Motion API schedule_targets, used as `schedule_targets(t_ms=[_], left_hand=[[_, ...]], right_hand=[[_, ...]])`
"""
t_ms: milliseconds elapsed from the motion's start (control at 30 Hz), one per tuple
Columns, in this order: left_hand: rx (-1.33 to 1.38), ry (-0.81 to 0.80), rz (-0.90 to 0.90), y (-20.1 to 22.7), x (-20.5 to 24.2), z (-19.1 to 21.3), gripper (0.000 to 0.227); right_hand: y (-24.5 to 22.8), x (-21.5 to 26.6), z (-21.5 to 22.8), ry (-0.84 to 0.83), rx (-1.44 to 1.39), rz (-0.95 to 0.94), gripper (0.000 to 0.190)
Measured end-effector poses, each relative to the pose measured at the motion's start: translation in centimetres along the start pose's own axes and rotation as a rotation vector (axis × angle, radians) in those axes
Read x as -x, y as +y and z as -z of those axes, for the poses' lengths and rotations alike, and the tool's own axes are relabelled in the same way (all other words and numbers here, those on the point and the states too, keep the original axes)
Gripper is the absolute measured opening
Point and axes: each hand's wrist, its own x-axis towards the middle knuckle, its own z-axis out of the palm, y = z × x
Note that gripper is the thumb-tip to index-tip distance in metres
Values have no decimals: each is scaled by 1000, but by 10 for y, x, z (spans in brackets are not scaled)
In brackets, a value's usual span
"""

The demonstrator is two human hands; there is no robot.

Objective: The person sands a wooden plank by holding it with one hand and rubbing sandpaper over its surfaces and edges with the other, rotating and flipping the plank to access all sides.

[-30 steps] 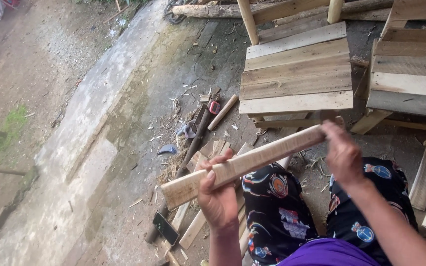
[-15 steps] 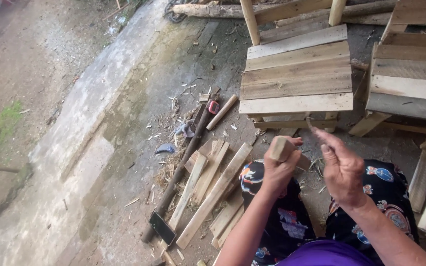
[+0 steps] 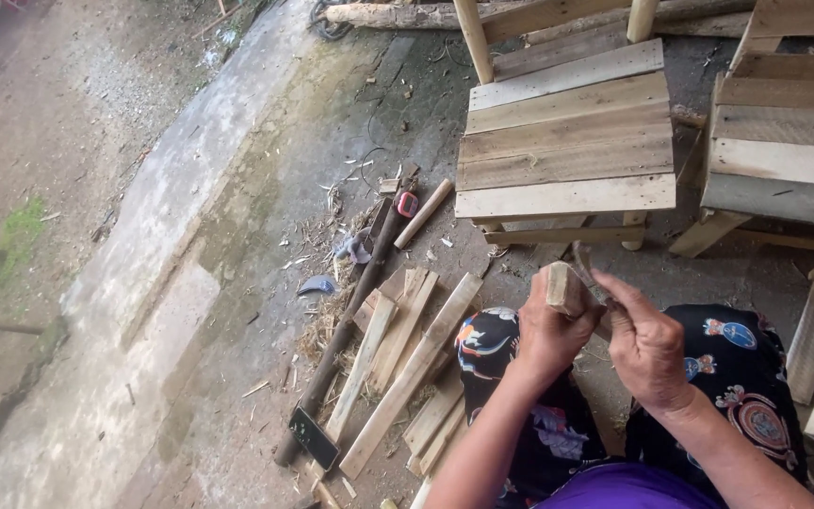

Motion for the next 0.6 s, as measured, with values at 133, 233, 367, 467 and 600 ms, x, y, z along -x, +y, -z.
schedule_targets(t_ms=[133,233,367,467,600], left_hand=[[89,-27,97,15,10,1,49],[117,19,-80,5,9,-3,26],[212,-33,-130,12,10,10,23],[286,-130,-252,8,7,25,25],[296,-175,-313,12,6,27,25]], right_hand=[[-40,-25,10,42,21,72,31],[-30,-24,2,23,-31,82,30],[-1,-5,-4,-17,1,-52,30],[42,0,9,-115,95,-107,35],[-32,-34,36,-58,122,21,42]])
